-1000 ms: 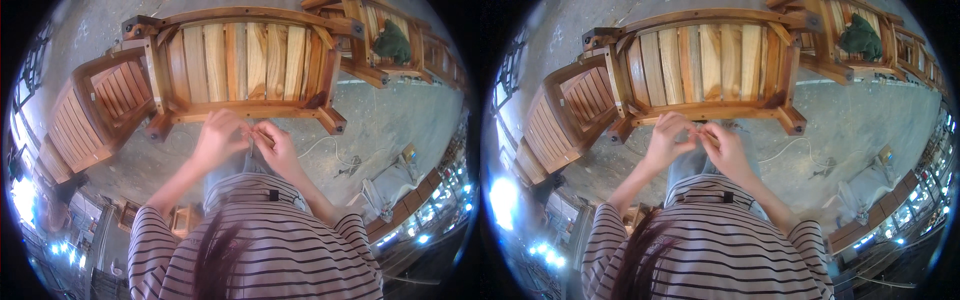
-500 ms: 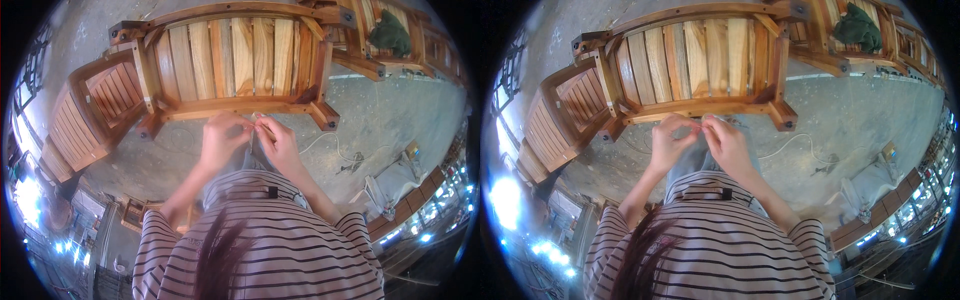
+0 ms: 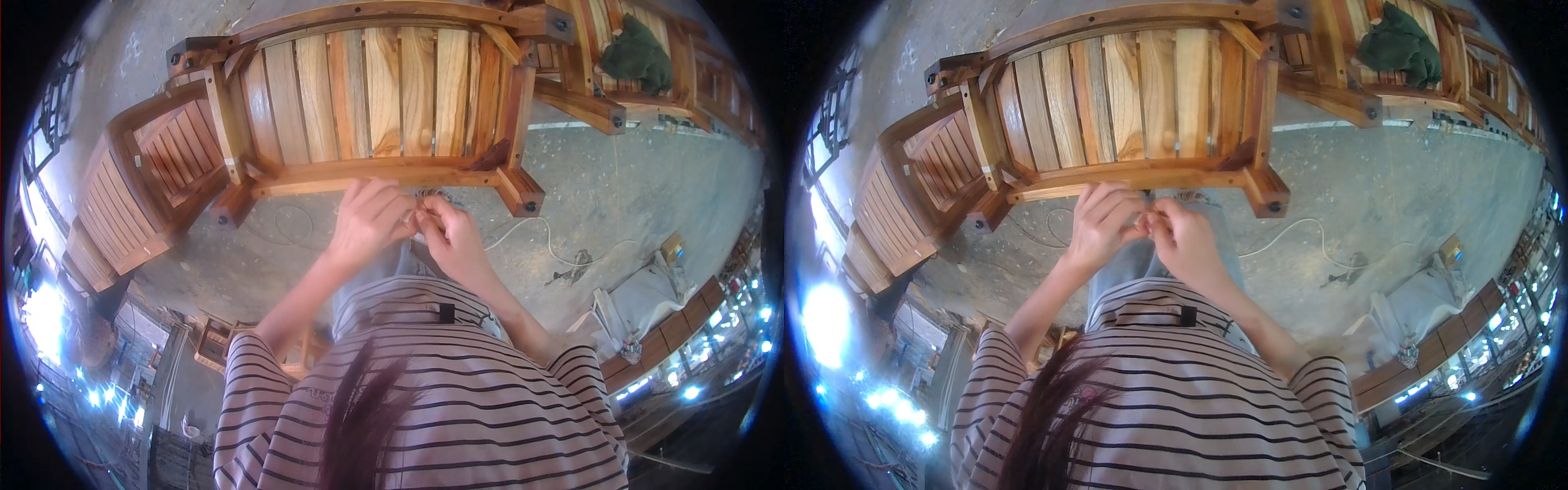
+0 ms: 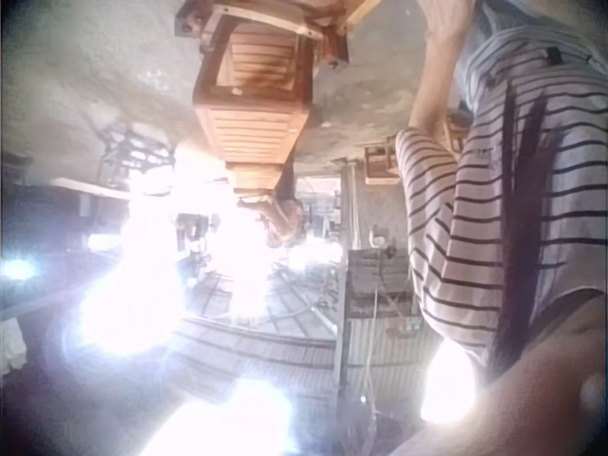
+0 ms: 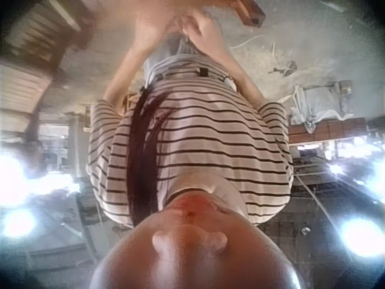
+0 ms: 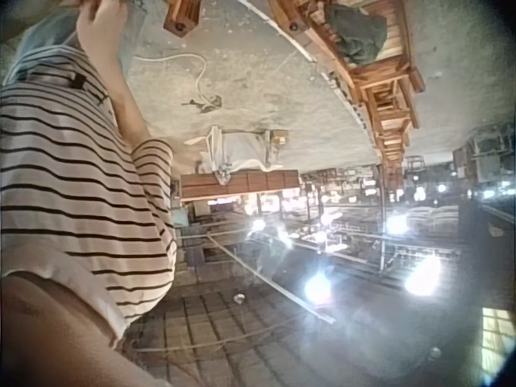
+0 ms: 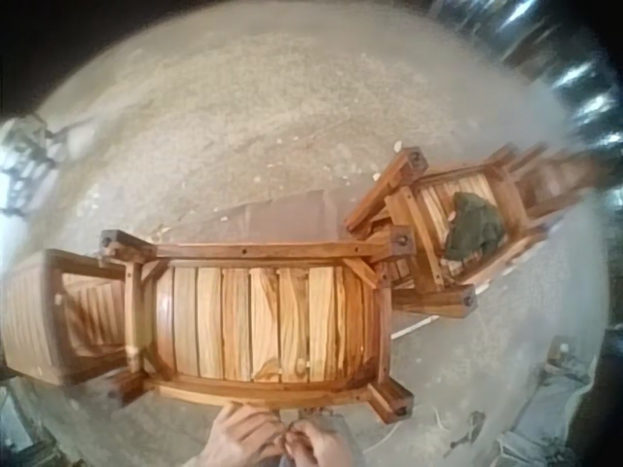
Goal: Applying protective or marking tape to the edges and joints of wooden furniture pieces during manufacturing.
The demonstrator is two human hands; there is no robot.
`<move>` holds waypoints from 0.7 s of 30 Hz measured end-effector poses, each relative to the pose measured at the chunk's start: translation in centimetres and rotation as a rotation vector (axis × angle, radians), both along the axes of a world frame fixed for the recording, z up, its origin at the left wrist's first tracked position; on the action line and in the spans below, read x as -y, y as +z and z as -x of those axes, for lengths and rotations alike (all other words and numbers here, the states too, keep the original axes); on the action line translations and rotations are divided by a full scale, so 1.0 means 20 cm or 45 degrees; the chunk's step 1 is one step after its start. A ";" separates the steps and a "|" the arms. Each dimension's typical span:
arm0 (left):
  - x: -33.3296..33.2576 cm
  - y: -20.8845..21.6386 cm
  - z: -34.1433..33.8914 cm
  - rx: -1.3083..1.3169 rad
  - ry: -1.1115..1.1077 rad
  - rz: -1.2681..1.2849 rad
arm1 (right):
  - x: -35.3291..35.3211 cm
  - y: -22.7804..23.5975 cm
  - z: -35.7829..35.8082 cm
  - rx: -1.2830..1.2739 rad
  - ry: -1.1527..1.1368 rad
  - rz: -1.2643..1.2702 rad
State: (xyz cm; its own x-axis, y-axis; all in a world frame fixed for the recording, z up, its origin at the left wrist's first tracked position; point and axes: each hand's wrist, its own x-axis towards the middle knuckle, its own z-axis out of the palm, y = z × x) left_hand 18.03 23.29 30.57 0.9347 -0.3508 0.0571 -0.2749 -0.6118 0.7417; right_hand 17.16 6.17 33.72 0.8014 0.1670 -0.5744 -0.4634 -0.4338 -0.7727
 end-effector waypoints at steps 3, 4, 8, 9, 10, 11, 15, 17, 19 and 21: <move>0.00 -0.02 0.00 0.063 -0.078 0.063 | 0.04 -0.01 0.01 -0.153 -0.010 -0.040; 0.00 -0.03 0.00 0.069 -0.117 0.081 | 0.05 -0.02 0.01 -0.195 -0.009 -0.086; -0.04 -0.02 -0.01 0.036 -0.235 0.138 | 0.07 0.00 0.00 -0.457 -0.047 -0.256; -0.05 -0.02 -0.01 0.037 -0.233 0.136 | 0.07 0.00 0.00 -0.457 -0.044 -0.258; -0.06 -0.02 -0.02 0.016 -0.263 0.158 | 0.08 -0.02 0.00 -0.503 -0.022 -0.298; -0.07 -0.01 -0.02 -0.004 -0.292 0.179 | 0.08 -0.02 0.00 -0.550 0.001 -0.338; -0.10 0.00 -0.04 0.030 -0.294 0.214 | 0.07 0.01 -0.05 -0.662 -0.012 -0.478; -0.12 -0.01 -0.05 0.097 -0.323 0.275 | 0.05 0.01 -0.06 -0.754 -0.014 -0.534; -0.15 0.00 -0.05 0.111 -0.356 0.276 | 0.04 0.03 -0.07 -0.819 0.008 -0.510; -0.18 0.01 -0.06 0.125 -0.388 0.277 | 0.03 0.03 -0.07 -0.883 0.033 -0.486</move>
